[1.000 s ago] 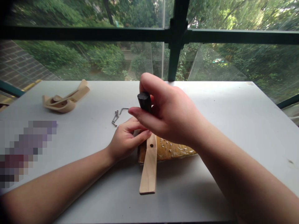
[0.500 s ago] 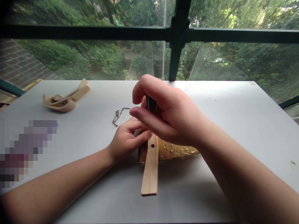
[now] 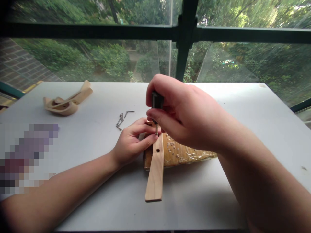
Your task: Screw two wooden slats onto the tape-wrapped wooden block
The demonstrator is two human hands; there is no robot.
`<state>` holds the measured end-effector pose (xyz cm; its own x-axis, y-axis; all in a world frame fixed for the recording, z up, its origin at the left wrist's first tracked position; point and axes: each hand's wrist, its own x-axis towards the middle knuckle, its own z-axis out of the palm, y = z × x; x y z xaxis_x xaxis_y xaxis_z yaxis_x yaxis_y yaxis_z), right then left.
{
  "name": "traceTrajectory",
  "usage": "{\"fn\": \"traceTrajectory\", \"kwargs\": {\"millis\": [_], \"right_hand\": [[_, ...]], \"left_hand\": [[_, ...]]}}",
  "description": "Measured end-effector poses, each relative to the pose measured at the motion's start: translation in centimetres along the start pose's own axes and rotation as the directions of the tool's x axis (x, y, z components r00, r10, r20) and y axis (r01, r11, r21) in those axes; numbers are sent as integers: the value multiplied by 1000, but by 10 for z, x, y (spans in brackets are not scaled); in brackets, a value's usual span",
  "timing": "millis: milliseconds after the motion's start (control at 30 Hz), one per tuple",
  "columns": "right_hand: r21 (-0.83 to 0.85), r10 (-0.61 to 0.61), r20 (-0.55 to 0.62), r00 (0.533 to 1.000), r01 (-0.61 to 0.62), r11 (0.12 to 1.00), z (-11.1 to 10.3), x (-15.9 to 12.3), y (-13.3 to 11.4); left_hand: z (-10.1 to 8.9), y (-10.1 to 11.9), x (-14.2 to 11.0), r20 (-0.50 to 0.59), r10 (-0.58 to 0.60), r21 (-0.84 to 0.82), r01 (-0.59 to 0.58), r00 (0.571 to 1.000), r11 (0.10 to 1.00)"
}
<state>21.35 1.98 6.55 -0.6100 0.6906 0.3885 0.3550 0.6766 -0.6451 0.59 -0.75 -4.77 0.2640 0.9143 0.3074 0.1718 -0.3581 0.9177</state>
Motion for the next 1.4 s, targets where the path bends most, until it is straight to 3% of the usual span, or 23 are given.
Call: {"fn": "traceTrajectory", "kwargs": {"millis": [367, 700, 867, 1200, 1400], "right_hand": [[-99, 23, -165, 986, -40, 994, 8, 4, -7], [-38, -85, -206, 975, 79, 996, 16, 4, -2], [52, -121, -155, 980, 130, 990, 17, 4, 1], [203, -49, -12, 999, 51, 978, 12, 0, -8], [153, -36, 39, 999, 30, 988, 11, 1, -4]], "left_hand": [[-1, -3, 0, -15, 24, 13, -24, 1000, 1000], [-2, -2, 0, -4, 18, 35, -18, 1000, 999], [-2, -1, 0, -27, 55, 93, -53, 998, 994], [-6, 0, 3, 50, 175, 106, -179, 983, 978], [-8, -2, 2, 73, 192, 118, -199, 979, 973]]}}
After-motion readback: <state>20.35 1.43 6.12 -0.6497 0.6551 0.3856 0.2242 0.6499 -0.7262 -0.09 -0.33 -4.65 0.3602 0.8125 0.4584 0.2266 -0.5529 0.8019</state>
